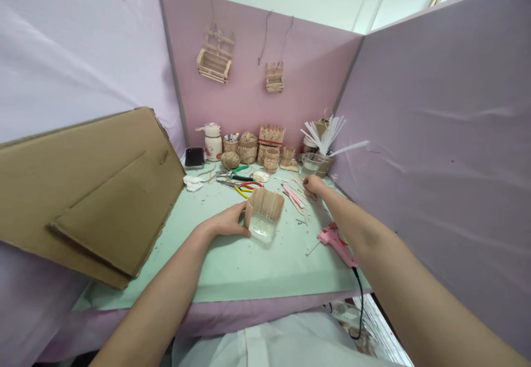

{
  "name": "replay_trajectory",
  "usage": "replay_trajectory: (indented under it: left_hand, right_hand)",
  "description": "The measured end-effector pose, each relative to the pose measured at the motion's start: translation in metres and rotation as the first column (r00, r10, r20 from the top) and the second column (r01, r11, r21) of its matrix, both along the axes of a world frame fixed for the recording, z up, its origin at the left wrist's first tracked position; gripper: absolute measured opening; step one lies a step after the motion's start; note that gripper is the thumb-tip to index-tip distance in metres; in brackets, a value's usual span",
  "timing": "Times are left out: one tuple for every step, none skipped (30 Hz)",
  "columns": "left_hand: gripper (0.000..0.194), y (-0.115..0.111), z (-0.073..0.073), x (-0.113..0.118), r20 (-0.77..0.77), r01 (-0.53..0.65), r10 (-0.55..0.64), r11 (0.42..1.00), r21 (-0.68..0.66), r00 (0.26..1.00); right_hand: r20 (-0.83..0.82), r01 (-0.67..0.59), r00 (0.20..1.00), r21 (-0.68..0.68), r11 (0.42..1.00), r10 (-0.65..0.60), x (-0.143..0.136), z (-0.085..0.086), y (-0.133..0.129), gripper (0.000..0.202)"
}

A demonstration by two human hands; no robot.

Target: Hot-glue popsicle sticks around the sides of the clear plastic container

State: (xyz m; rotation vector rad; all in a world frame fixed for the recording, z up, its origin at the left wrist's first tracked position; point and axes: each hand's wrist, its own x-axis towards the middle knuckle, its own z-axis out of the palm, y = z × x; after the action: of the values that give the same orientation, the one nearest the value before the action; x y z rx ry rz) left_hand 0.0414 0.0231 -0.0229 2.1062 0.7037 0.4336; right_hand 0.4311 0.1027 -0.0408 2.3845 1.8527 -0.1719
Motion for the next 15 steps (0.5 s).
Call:
replay_trajectory:
  left_hand:
    - [0.062,0.000,0.000,0.000,-0.004,0.001,-0.001,1.000,-0.001,1.000]
    - [0.063,0.000,0.000,0.000,-0.006,0.002,-0.002,1.000,0.000,1.000]
    - [0.065,0.000,0.000,0.000,-0.006,0.003,-0.003,1.000,0.003,1.000]
    - [0.066,0.000,-0.001,0.000,-0.008,0.003,-0.002,1.000,0.006,1.000]
    - [0.066,0.001,-0.002,0.000,-0.011,0.001,-0.001,1.000,0.008,1.000]
    - [0.065,0.001,-0.003,0.000,-0.015,0.000,0.000,1.000,0.009,1.000]
    - [0.064,0.002,-0.004,-0.001,-0.021,0.000,0.000,1.000,0.007,1.000]
    - [0.064,0.002,-0.005,-0.001,-0.028,0.000,0.001,1.000,0.006,1.000]
    - [0.064,0.003,-0.006,-0.001,-0.033,0.000,0.001,1.000,0.007,0.999]
    - [0.066,0.003,-0.007,-0.001,-0.036,0.001,-0.001,1.000,0.011,0.999]
    - [0.068,0.004,-0.008,-0.001,-0.037,0.004,-0.003,1.000,0.018,0.999]
    - [0.070,0.004,-0.009,-0.001,-0.036,0.006,-0.005,1.000,0.025,0.999]
    - [0.072,0.004,-0.009,-0.002,-0.038,0.005,-0.004,0.999,0.032,0.999]
    - [0.073,0.004,-0.010,-0.002,-0.044,-0.001,0.003,0.999,0.038,0.999]
    - [0.072,0.004,-0.010,-0.002,-0.055,-0.011,0.013,0.999,0.043,0.998]
  right_hand:
    - [-0.005,-0.004,1.000,-0.010,1.000,0.004,-0.001,0.001,0.002,0.034]
    - [-0.011,-0.009,1.000,-0.020,1.000,0.008,-0.002,0.002,0.004,0.034]
    - [-0.015,-0.012,1.000,-0.027,1.000,0.011,-0.003,0.004,0.005,0.034]
    - [-0.015,-0.012,1.000,-0.032,0.999,0.012,-0.004,0.006,0.007,0.034]
    - [-0.012,-0.009,1.000,-0.032,0.999,0.008,-0.005,0.008,0.008,0.034]
    - [-0.006,-0.002,1.000,-0.028,1.000,0.002,-0.006,0.009,0.009,0.035]
    - [0.003,0.005,1.000,-0.020,1.000,-0.005,-0.008,0.010,0.010,0.035]
    - [0.013,0.014,1.000,-0.010,1.000,-0.014,-0.010,0.011,0.010,0.035]
    - [0.024,0.021,0.999,0.002,1.000,-0.021,-0.013,0.011,0.011,0.035]
    - [0.035,0.025,0.999,0.013,1.000,-0.026,-0.017,0.011,0.011,0.035]
    - [0.045,0.027,0.999,0.024,0.999,-0.028,-0.021,0.011,0.012,0.036]
    - [0.054,0.025,0.998,0.032,0.999,-0.027,-0.026,0.010,0.013,0.036]
    - [0.062,0.020,0.998,0.037,0.999,-0.022,-0.031,0.009,0.015,0.036]
    - [0.068,0.012,0.998,0.038,0.999,-0.014,-0.036,0.009,0.016,0.036]
    - [0.074,-0.002,0.997,0.036,0.999,-0.001,-0.041,0.008,0.017,0.035]
